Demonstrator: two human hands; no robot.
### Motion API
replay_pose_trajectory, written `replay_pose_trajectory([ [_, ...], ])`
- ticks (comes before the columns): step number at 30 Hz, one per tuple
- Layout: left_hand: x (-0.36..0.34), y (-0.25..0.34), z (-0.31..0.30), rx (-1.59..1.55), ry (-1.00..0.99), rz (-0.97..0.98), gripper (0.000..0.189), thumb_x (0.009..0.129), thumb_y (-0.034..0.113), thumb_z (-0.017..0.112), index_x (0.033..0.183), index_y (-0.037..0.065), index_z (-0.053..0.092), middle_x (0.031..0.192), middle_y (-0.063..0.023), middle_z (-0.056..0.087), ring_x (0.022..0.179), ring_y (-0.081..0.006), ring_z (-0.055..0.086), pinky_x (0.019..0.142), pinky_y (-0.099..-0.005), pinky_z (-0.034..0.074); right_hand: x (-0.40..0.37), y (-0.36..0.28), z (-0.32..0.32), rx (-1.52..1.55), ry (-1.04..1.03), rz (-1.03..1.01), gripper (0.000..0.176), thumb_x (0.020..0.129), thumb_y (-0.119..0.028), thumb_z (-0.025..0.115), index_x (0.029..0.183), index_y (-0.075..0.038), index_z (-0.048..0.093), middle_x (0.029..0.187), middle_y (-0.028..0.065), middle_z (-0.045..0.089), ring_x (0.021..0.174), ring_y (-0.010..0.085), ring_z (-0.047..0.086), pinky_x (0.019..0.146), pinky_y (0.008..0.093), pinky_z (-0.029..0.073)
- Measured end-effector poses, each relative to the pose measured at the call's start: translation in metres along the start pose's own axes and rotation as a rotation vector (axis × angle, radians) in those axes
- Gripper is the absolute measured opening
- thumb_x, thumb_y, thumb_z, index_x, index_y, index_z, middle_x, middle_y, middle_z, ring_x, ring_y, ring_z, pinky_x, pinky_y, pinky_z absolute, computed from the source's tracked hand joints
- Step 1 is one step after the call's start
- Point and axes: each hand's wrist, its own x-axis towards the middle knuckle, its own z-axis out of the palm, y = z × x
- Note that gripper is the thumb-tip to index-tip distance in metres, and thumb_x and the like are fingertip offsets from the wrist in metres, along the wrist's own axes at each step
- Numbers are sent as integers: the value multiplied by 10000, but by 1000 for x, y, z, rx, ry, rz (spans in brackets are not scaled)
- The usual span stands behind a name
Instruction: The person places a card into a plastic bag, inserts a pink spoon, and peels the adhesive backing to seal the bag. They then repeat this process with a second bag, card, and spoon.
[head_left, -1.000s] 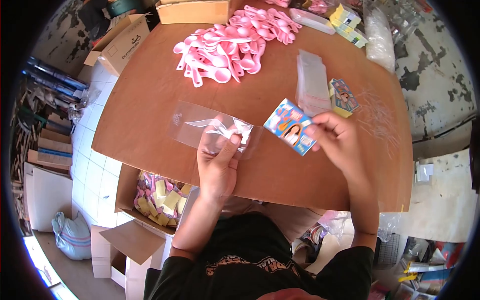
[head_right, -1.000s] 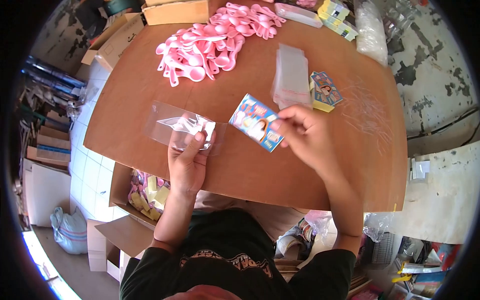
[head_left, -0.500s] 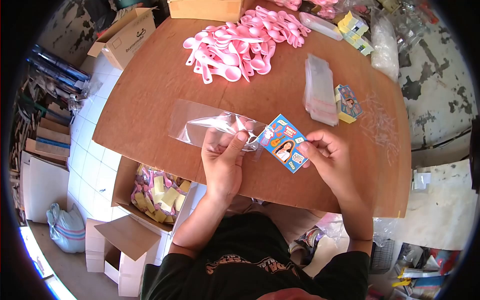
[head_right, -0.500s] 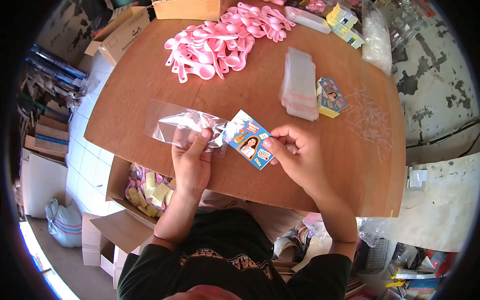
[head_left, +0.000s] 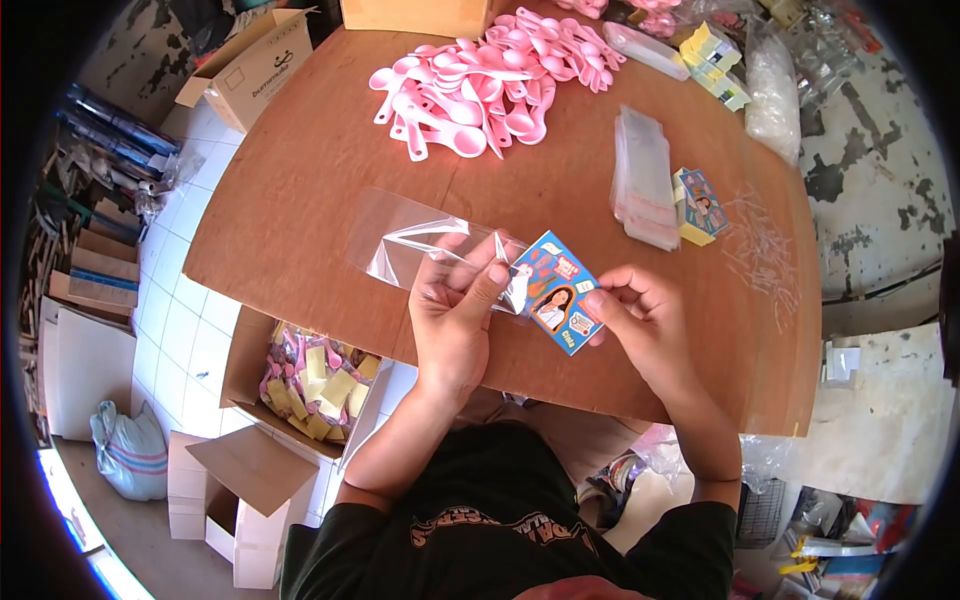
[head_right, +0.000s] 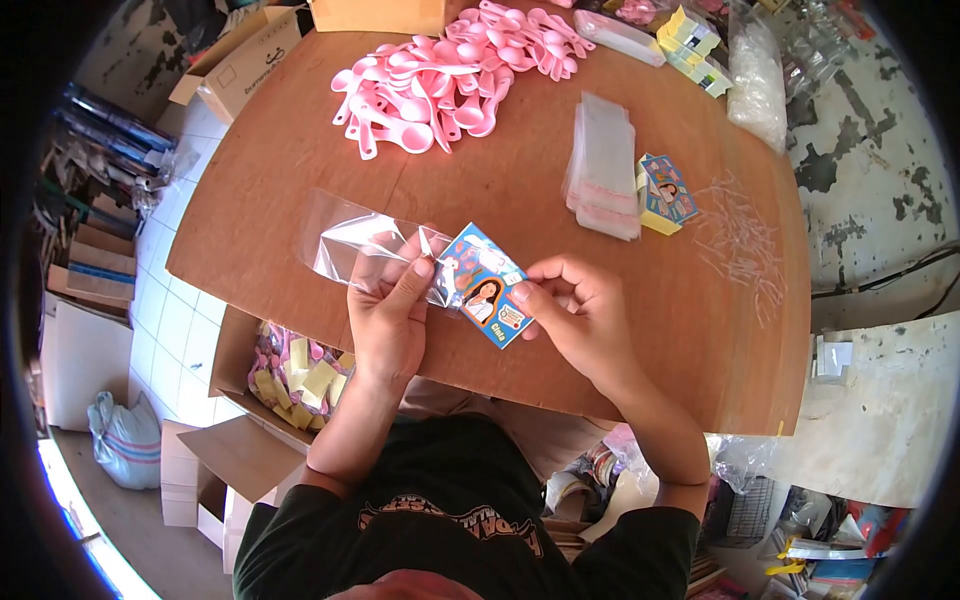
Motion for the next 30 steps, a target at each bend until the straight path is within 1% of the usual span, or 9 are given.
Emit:
replay_pose_trajectory([
  [2, -1, 3, 3, 3, 9, -16, 397, 863, -78, 590, 1213, 77, 483, 1164, -210, 613, 1085, -236, 604, 906, -345, 504, -1, 1, 4, -25, -43, 63, 156, 893, -91, 633, 953, 46, 591, 794, 93, 662, 625, 70, 614, 516, 196, 496],
  [6, -3, 2, 4, 73, -2, -35, 421, 872, -90, 555, 1254, 61, 466, 1179, -195, 599, 1090, -251, 597, 893, -375, 523, -4, 6, 9, -24, -96, 59, 159, 891, -96, 640, 947, 47, 600, 797, 89, 665, 623, 63, 614, 513, 189, 504],
  [10, -5, 2, 5, 107, -56, -53, 431, 869, -92, 559, 1259, 63, 463, 1174, -188, 602, 1089, -251, 597, 885, -381, 527, -3, 4, 8, -39, -83, 63, 162, 889, -94, 643, 966, 45, 608, 803, 85, 667, 588, 64, 605, 501, 188, 494],
  [13, -4, 3, 7, 119, -78, -76, 393, 881, -59, 564, 1247, 49, 470, 1158, -172, 612, 1097, -241, 594, 875, -369, 524, -1, 11, 8, -17, -67, 5, 170, 892, -96, 640, 979, 46, 610, 797, 87, 665, 574, 67, 602, 493, 190, 487],
  [17, -5, 3, 2, 54, -38, -35, 313, 916, 32, 572, 1217, 30, 487, 1137, -164, 629, 1061, -220, 610, 883, -352, 511, -3, 10, 5, -4, -55, 7, 181, 899, -108, 633, 984, 50, 609, 794, 92, 664, 570, 77, 603, 490, 198, 487],
  [19, -6, 5, 6, 47, -3, -34, 236, 933, 69, 564, 1164, 35, 528, 1109, -142, 645, 1018, -187, 622, 844, -332, 520, -4, 6, 6, 25, -14, -31, 185, 909, -115, 619, 985, 53, 609, 799, 104, 664, 572, 94, 610, 489, 205, 490],
  [25, -3, 1, -8, 56, -61, -25, 222, 917, 55, 585, 1131, 9, 546, 1076, -142, 659, 899, -176, 644, 823, -331, 536, -3, 11, 5, 43, 123, -113, 170, 916, -106, 600, 979, 52, 591, 815, 104, 654, 634, 119, 628, 490, 236, 512],
  [28, -5, 3, 0, 70, 23, -37, 198, 907, 38, 594, 1099, 4, 554, 1045, -143, 665, 909, -188, 651, 829, -347, 542, -3, 11, 4, 89, 168, -140, 174, 913, -103, 607, 974, 60, 592, 824, 114, 656, 670, 125, 641, 508, 238, 533],
  [30, -6, 6, 8, 75, 25, -38, 204, 906, 36, 595, 1102, 5, 549, 1031, -145, 667, 927, -195, 651, 832, -354, 543, -3, 12, 3, 109, 174, -156, 171, 912, -98, 608, 976, 59, 592, 822, 111, 655, 669, 123, 640, 509, 239, 536],
])
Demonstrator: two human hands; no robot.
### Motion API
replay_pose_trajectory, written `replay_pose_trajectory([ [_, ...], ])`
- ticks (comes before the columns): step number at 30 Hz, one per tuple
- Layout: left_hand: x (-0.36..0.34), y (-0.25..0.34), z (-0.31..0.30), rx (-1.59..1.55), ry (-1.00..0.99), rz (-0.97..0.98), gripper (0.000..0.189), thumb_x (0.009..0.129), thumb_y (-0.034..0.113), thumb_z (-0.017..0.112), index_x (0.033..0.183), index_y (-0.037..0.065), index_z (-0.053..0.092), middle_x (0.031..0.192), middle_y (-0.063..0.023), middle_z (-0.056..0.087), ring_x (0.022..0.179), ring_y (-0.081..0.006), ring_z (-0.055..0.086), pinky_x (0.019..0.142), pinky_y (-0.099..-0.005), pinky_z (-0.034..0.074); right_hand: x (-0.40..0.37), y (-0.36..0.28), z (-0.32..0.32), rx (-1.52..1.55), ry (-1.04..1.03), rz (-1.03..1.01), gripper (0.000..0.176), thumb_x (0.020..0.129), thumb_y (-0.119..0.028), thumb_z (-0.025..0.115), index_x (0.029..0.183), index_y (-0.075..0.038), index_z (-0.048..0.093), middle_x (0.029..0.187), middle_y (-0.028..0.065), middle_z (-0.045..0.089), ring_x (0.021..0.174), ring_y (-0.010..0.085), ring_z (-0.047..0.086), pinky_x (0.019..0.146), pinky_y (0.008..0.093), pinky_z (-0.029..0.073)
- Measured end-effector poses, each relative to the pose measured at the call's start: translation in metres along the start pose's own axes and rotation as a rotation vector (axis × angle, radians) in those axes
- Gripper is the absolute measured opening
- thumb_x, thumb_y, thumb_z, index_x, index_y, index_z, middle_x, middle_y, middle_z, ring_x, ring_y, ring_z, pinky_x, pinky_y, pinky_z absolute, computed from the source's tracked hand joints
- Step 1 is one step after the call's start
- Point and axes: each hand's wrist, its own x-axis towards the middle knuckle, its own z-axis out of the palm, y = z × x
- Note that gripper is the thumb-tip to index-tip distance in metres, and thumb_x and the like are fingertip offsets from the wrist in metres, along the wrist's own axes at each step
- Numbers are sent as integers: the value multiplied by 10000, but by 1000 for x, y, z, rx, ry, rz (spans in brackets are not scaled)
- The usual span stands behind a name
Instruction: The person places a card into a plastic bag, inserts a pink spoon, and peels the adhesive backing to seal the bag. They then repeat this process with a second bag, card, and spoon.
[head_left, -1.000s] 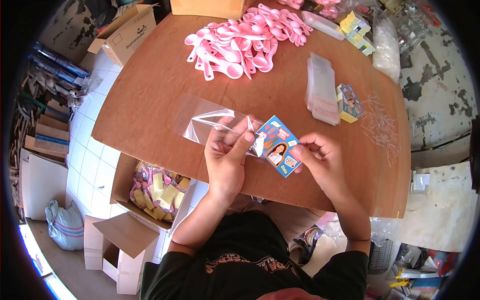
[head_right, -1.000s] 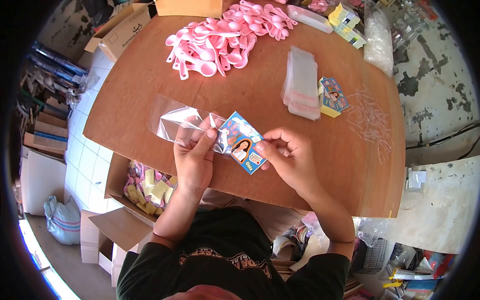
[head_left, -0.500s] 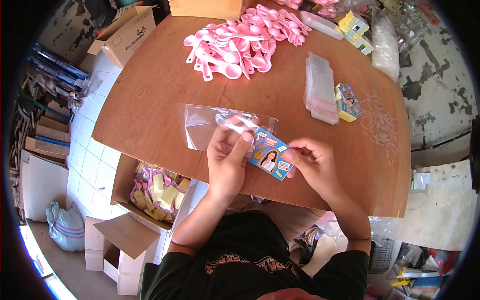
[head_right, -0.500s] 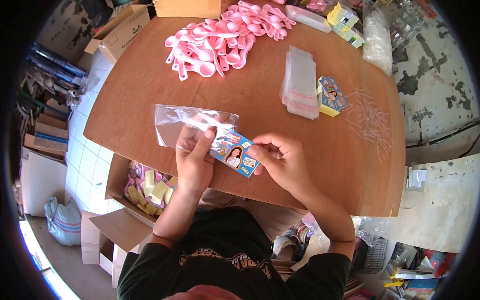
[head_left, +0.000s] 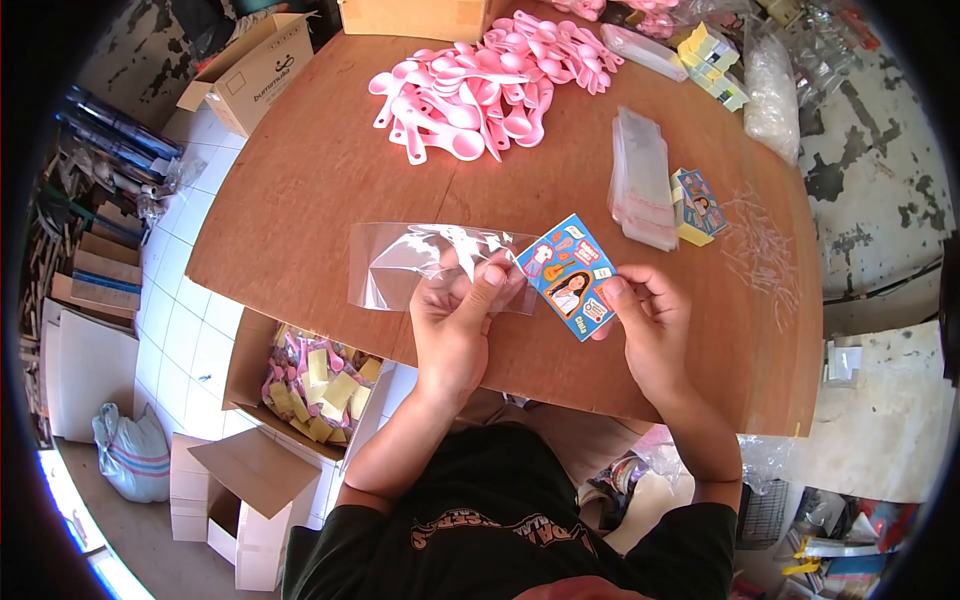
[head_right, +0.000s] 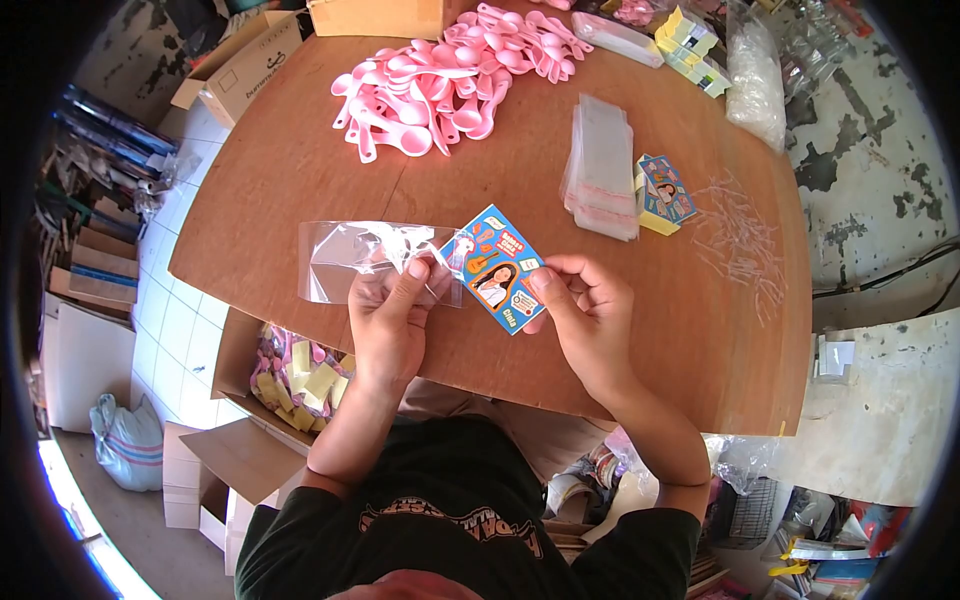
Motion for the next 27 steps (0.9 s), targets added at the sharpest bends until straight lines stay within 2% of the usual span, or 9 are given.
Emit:
replay_pose_trajectory([
  [5, 1, -6, -6, 2, -11, -7, 260, 901, 30, 601, 1148, 10, 524, 1027, -166, 667, 967, -217, 651, 846, -366, 537, -2, -2, 2, -49, -70, -11, 168, 909, -88, 612, 978, 65, 595, 814, 111, 660, 637, 113, 634, 511, 222, 521],
  [7, 1, -7, -6, 7, -26, -3, 318, 899, 23, 602, 1201, 12, 501, 1015, -162, 671, 937, -195, 653, 839, -343, 527, -3, 0, 2, -116, -133, -9, 168, 904, -88, 623, 975, 64, 606, 800, 105, 666, 603, 96, 627, 510, 197, 497],
  [12, -1, -5, -6, 149, -158, -67, 287, 897, 32, 613, 1167, -8, 527, 993, -118, 674, 899, -132, 637, 815, -280, 510, -3, 3, 4, -134, -192, -18, 202, 897, -102, 637, 1007, 66, 613, 789, 93, 668, 589, 72, 616, 501, 186, 489],
  [14, -1, -3, -4, 306, -199, -118, 248, 896, 42, 619, 1126, -21, 553, 1001, -104, 669, 891, -126, 636, 797, -275, 514, -2, 4, 1, -108, -221, -3, 205, 895, -75, 631, 1039, 69, 610, 840, 111, 668, 646, 86, 630, 527, 196, 503],
  [18, -2, 2, 3, 188, -196, -138, 222, 899, 67, 620, 1092, -26, 561, 994, -93, 666, 882, -133, 637, 796, -287, 518, 3, 0, -3, 64, -240, 86, 228, 891, -36, 618, 1088, 77, 591, 911, 131, 660, 730, 120, 642, 596, 227, 531],
  [20, -2, 2, 8, 150, -177, -145, 207, 900, 65, 615, 1078, -24, 558, 981, -95, 668, 877, -145, 642, 794, -292, 521, 5, 5, -13, 165, -345, 66, 238, 883, 7, 605, 1105, 81, 567, 967, 143, 648, 801, 156, 648, 680, 267, 552],
  [23, -5, 4, 15, 94, -142, -165, 189, 900, 55, 608, 1069, -23, 570, 980, -102, 669, 887, -152, 644, 795, -295, 523, 3, 1, -12, 129, -297, 123, 235, 865, 25, 616, 1087, 77, 559, 960, 138, 649, 810, 167, 653, 733, 290, 556],
  [25, -9, 4, 20, 120, -245, -221, 175, 894, 52, 618, 1051, -19, 591, 1004, -105, 668, 907, -156, 641, 805, -297, 522, 3, 5, -13, 113, -301, 100, 226, 855, 30, 627, 1067, 66, 557, 969, 140, 649, 829, 167, 652, 748, 297, 556],
  [27, -13, -9, 18, 162, -228, -224, 172, 889, 49, 625, 1047, -15, 601, 1016, -106, 668, 917, -158, 639, 814, -296, 519, 2, 9, -12, 96, -307, 77, 219, 845, 35, 637, 1046, 55, 555, 978, 141, 648, 849, 168, 652, 762, 304, 555],
])
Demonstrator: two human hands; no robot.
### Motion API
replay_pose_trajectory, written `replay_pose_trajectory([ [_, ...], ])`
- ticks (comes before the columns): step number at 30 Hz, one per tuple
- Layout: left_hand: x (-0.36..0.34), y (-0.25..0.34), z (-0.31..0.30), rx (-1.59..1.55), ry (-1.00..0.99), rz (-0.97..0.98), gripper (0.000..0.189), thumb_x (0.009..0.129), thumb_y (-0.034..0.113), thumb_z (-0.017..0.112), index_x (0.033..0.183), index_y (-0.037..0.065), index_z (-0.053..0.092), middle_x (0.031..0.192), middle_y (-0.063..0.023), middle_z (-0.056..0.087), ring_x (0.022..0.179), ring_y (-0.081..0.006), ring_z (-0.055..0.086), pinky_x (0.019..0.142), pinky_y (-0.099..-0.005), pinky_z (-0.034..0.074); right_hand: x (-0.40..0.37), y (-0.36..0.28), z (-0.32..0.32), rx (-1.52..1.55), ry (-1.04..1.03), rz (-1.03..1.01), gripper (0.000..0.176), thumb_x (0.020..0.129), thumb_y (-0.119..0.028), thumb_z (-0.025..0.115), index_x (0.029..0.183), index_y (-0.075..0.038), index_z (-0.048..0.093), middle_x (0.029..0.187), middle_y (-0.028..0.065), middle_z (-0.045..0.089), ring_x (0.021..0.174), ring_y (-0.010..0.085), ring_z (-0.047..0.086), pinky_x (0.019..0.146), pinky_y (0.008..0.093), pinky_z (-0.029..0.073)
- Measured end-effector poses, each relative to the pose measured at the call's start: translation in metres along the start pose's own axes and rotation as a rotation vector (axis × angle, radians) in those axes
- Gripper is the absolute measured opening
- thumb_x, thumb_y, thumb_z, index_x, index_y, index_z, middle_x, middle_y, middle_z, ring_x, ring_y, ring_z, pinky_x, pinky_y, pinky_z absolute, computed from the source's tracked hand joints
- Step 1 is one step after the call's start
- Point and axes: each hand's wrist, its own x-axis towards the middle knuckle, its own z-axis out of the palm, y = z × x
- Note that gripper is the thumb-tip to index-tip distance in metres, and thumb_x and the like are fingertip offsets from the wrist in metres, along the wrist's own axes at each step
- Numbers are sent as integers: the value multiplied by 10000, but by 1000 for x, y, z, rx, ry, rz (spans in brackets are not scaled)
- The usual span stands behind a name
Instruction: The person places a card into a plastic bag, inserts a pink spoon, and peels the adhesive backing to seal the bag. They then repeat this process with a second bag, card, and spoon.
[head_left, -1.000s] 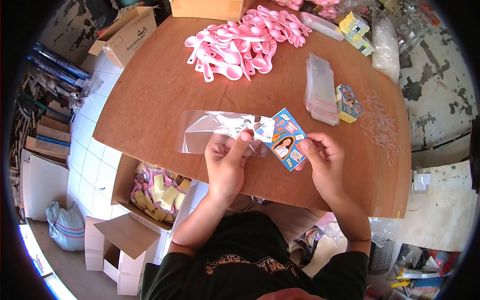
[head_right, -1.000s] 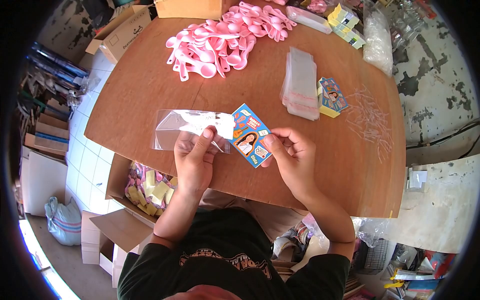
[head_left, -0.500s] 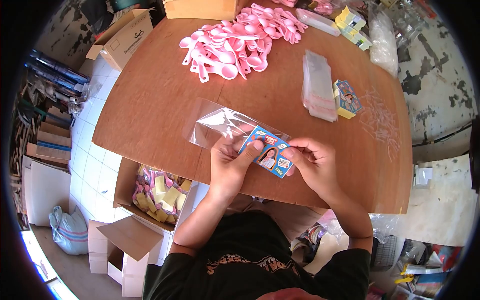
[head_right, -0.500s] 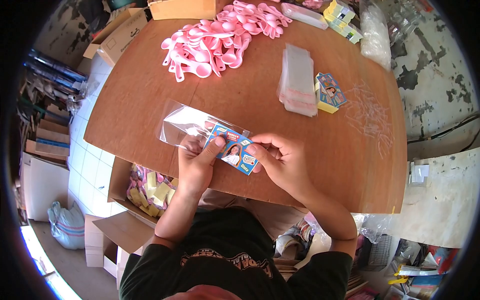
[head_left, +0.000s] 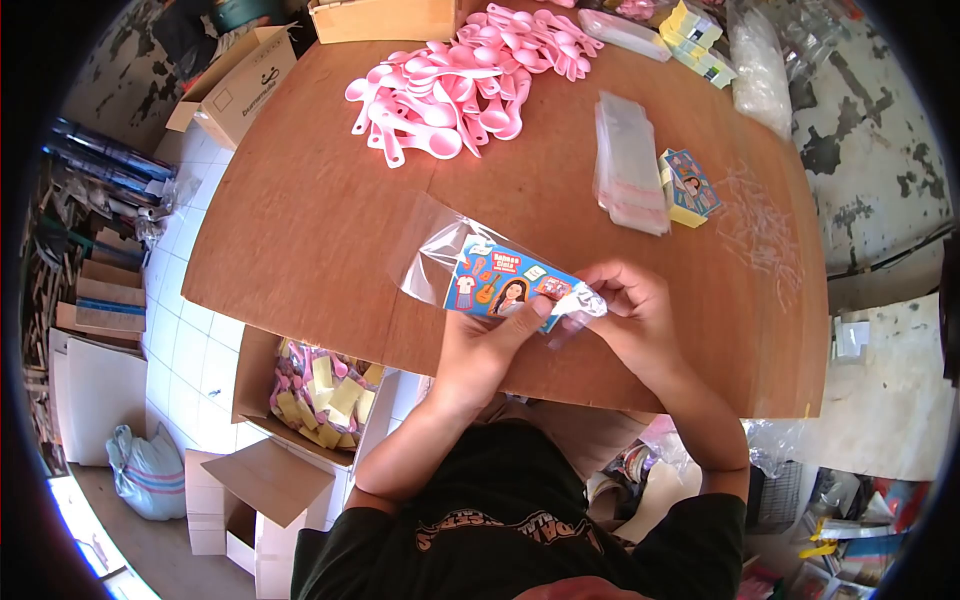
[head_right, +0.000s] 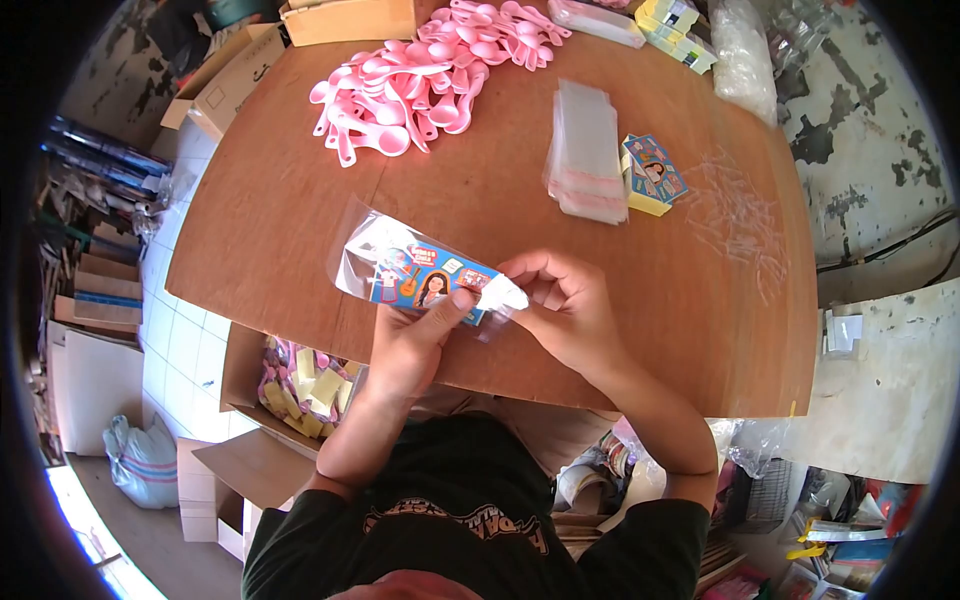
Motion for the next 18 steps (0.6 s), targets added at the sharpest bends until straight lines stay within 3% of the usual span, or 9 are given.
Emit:
replay_pose_trajectory([
  [2, 0, -8, 4, 61, 3, -4, 178, 877, 37, 638, 1048, -6, 614, 1073, -107, 654, 970, -158, 623, 865, -288, 495, 1, 5, 4, -76, 84, -157, 242, 827, 8, 673, 1037, 23, 552, 983, 112, 637, 878, 148, 637, 777, 286, 541],
  [6, 6, -20, 5, 277, -121, 115, 213, 889, 58, 630, 1087, -15, 602, 1105, -89, 628, 1024, -129, 578, 903, -280, 453, -1, 12, 4, -233, 137, -205, 300, 799, -47, 719, 1057, -23, 568, 976, 53, 602, 921, 112, 599, 787, 253, 495],
  [7, 5, -20, 8, 214, -102, 50, 222, 905, 88, 616, 1101, -15, 594, 1077, -83, 631, 1005, -134, 583, 887, -273, 454, -1, 9, 5, -232, 138, -206, 300, 799, -47, 719, 1057, -23, 568, 976, 53, 602, 921, 112, 599, 787, 253, 495],
  [9, 2, -21, 13, 152, -85, -21, 235, 921, 117, 601, 1115, -14, 586, 1049, -77, 634, 986, -138, 588, 871, -265, 455, 0, 0, 8, -657, 213, -369, 252, 810, -57, 701, 1040, -17, 605, 1010, 65, 608, 939, 112, 593, 785, 255, 488],
  [11, -1, -22, 17, -25, -5, -205, 241, 946, 118, 538, 1123, -44, 560, 1093, -138, 621, 1027, -197, 604, 878, -334, 493, 4, 1, 6, -597, 172, -401, 217, 821, -63, 687, 1021, -7, 622, 1020, 75, 612, 909, 107, 594, 765, 247, 484],
  [13, -1, -19, 17, -68, -59, -258, 249, 951, 131, 532, 1120, -49, 558, 1078, -137, 623, 1015, -202, 610, 856, -333, 504, 2, 3, 6, -535, 128, -434, 186, 833, -69, 673, 1001, 2, 639, 1029, 84, 616, 879, 102, 595, 745, 239, 481],
  [15, 0, -19, 12, -111, -113, -311, 258, 955, 145, 526, 1117, -54, 555, 1063, -136, 625, 1004, -206, 616, 833, -332, 516, -4, 4, 7, -327, 123, -147, 143, 866, -77, 640, 973, 18, 651, 981, 72, 643, 817, 84, 592, 711, 228, 473],
  [18, 6, -23, 9, 9, -234, -288, 279, 938, 140, 541, 1154, -36, 524, 1046, -122, 613, 1001, -230, 612, 846, -352, 520, -3, 1, 4, -183, 173, 10, 136, 885, -79, 624, 968, 25, 653, 883, 40, 657, 766, 64, 581, 671, 222, 470],
])
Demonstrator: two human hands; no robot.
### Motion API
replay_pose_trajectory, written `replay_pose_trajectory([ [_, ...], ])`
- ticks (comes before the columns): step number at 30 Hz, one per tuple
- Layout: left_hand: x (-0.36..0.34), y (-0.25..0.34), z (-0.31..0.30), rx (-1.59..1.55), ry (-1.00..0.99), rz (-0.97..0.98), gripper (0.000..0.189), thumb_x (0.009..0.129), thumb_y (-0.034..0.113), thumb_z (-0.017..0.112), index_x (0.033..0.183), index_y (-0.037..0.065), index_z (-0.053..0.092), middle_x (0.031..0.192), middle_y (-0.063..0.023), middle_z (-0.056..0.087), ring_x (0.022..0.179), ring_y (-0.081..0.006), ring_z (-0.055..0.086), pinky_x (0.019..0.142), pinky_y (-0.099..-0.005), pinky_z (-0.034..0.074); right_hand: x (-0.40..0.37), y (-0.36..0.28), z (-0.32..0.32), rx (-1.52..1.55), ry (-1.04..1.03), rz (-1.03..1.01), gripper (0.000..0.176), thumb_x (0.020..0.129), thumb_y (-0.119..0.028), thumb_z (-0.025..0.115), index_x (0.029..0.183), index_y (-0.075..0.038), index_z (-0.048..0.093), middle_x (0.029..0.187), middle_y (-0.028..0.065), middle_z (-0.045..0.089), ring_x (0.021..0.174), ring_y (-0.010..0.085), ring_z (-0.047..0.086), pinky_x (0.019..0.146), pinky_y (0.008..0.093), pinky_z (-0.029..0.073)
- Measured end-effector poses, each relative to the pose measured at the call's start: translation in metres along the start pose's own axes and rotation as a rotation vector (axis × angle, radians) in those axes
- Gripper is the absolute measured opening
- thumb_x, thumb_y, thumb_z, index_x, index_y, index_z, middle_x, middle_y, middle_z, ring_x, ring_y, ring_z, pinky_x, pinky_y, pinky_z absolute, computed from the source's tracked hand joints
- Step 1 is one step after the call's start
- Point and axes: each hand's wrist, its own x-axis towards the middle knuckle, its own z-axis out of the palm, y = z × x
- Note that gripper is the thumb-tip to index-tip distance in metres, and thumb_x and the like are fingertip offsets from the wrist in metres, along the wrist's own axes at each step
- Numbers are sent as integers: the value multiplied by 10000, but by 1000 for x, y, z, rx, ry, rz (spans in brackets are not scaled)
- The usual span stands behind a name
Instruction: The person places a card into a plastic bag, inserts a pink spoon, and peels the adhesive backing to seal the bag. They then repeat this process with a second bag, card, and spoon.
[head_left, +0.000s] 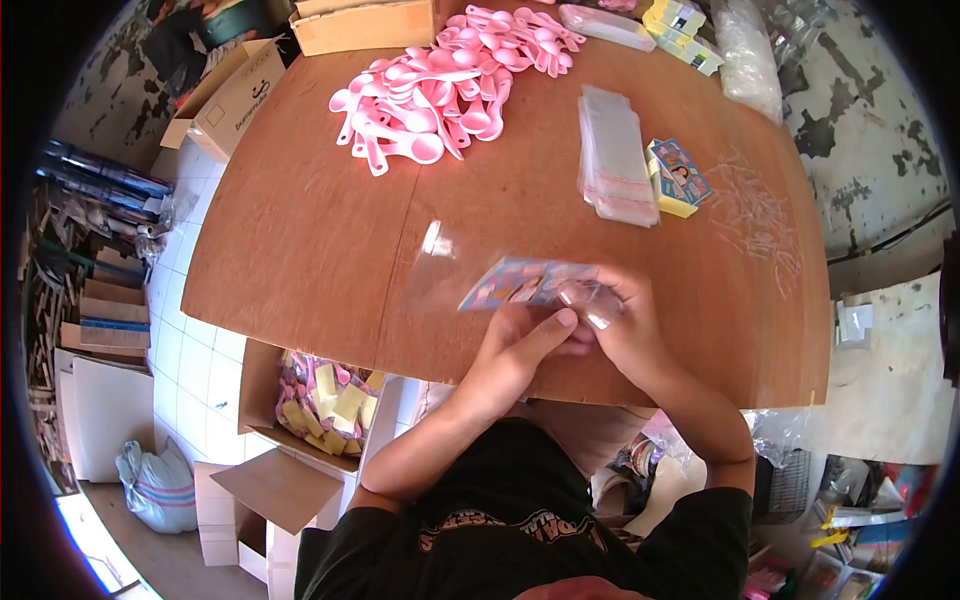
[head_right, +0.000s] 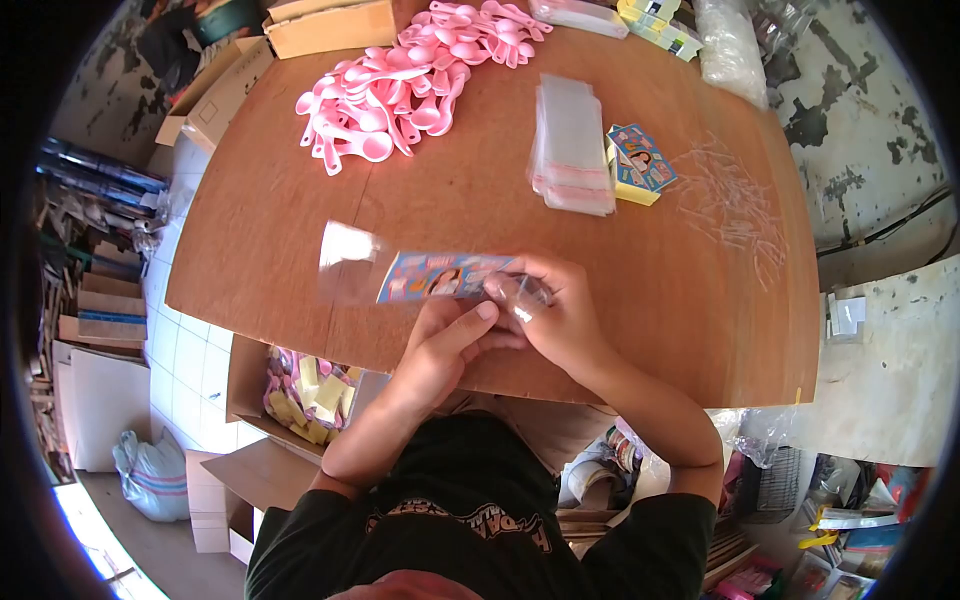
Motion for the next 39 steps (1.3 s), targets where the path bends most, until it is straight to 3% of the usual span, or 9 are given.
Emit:
replay_pose_trajectory([
  [3, -5, 3, 16, 66, 196, 349, 418, 919, 117, 573, 1296, 36, 413, 1295, -129, 493, 1188, -216, 501, 997, -392, 416, 4, 2, -1, 172, 82, 61, 126, 894, -80, 617, 962, 18, 659, 837, 13, 652, 769, 49, 572, 650, 219, 470],
  [7, -4, 4, 13, -24, 217, 254, 431, 917, 117, 585, 1306, 49, 410, 1332, -113, 469, 1201, -206, 487, 1031, -397, 376, 0, 1, -5, 112, 23, 79, 106, 879, -79, 631, 940, 6, 652, 800, -3, 626, 734, 44, 563, 622, 216, 459],
  [10, -1, 9, 18, 38, 347, 465, 475, 921, 133, 588, 1343, 44, 389, 1345, -130, 477, 1230, -224, 473, 1038, -411, 368, -4, -10, 0, 195, -27, 150, 94, 872, -77, 637, 927, -2, 649, 776, -6, 617, 703, 42, 551, 591, 213, 438],
  [11, 6, 10, 22, -99, 433, 540, 444, 929, 121, 580, 1324, 21, 403, 1193, -119, 574, 1084, -201, 574, 941, -342, 454, -4, -12, -3, 195, -25, 148, 94, 872, -77, 637, 927, -2, 649, 776, -6, 617, 703, 42, 551, 591, 213, 438],
  [13, 2, 18, 26, -300, 314, 533, 459, 934, 115, 565, 1343, 12, 386, 1210, -159, 572, 1129, -257, 562, 944, -385, 468, -4, -16, -9, 228, -221, 271, 100, 871, -81, 638, 927, 3, 645, 787, 3, 618, 700, 55, 562, 601, 214, 450],
  [20, 3, 15, 15, -218, 291, 475, 463, 935, 74, 528, 1360, -6, 365, 1240, -199, 555, 1171, -295, 544, 927, -421, 486, -4, -10, 1, 278, -162, 294, 164, 871, -115, 649, 959, 22, 630, 798, 68, 642, 688, 141, 627, 623, 284, 531],
  [33, 2, 10, 15, -252, 249, 472, 524, 926, 44, 505, 1408, 57, 301, 1276, -222, 520, 1188, -312, 528, 934, -411, 482, -5, -4, 6, 311, -162, 265, 182, 905, -106, 615, 1006, 44, 631, 827, 72, 649, 672, 121, 612, 614, 271, 521],
  [35, 1, 13, 17, -251, 288, 670, 558, 922, 39, 510, 1427, 110, 283, 1286, -217, 510, 1184, -304, 531, 930, -424, 482, -4, 0, 3, 263, -187, 261, 191, 904, -99, 607, 1027, 46, 632, 850, 81, 654, 674, 123, 614, 611, 266, 525],
  [39, 0, 19, 16, -215, 309, 712, 584, 903, -1, 473, 1436, 124, 270, 1290, -187, 510, 1191, -336, 518, 985, -461, 435, -3, 3, 3, 275, -159, 266, 198, 863, -51, 595, 1027, 55, 630, 887, 116, 660, 682, 161, 630, 568, 289, 543],
])
